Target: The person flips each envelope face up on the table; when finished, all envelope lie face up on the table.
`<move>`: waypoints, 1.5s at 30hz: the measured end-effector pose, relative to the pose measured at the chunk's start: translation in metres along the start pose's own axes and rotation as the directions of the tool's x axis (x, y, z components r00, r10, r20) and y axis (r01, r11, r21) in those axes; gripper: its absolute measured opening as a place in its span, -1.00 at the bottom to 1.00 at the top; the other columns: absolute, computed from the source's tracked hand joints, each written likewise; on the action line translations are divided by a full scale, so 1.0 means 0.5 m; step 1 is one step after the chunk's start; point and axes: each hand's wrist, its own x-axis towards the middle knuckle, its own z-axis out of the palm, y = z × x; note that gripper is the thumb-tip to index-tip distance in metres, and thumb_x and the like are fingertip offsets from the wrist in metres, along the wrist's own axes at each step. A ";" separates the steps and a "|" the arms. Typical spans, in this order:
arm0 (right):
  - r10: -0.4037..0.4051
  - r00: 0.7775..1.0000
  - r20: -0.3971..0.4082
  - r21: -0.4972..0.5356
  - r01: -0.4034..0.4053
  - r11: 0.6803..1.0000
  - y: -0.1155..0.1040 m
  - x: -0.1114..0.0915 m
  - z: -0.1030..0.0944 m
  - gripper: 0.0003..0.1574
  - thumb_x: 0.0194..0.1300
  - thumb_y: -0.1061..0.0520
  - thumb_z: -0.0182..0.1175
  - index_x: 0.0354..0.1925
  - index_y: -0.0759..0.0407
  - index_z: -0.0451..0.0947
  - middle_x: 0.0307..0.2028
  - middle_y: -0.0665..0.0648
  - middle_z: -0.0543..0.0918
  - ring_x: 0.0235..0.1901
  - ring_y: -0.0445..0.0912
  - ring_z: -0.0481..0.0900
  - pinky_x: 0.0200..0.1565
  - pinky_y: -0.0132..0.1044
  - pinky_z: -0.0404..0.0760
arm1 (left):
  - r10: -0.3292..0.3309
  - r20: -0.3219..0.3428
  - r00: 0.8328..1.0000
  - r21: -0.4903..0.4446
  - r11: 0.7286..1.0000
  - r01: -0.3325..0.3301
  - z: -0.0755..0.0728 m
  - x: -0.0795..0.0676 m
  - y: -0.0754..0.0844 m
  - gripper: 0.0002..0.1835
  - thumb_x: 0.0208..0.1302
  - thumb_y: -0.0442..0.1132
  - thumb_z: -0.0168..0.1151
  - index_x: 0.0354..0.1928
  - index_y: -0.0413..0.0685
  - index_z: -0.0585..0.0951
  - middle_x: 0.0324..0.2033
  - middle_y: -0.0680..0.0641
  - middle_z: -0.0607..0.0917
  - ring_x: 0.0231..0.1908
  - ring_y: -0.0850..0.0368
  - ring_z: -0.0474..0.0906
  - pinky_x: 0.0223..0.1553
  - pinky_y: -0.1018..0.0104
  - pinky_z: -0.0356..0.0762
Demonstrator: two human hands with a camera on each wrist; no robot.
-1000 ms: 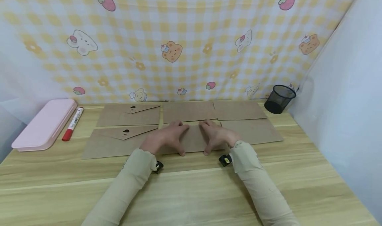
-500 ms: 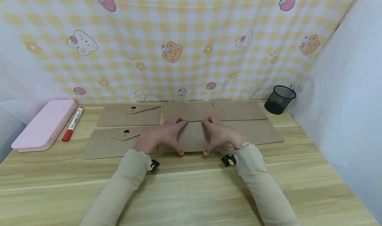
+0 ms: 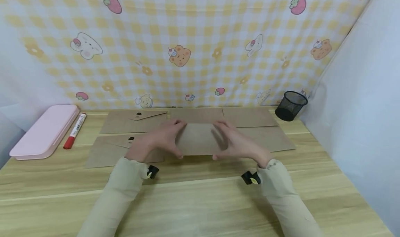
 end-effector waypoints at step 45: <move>-0.553 0.751 -0.361 -0.400 0.411 0.819 0.036 -0.054 0.053 -0.49 -0.14 0.66 -0.10 -0.87 0.22 0.48 0.11 0.12 0.52 -0.15 -0.14 0.57 -0.52 -0.47 0.33 | 0.055 0.162 0.985 -0.195 0.981 -0.023 -0.049 -0.046 -0.002 0.10 -0.28 0.18 0.50 0.36 -0.07 0.24 0.33 -0.15 0.20 0.33 -0.11 0.05 0.23 -0.06 0.10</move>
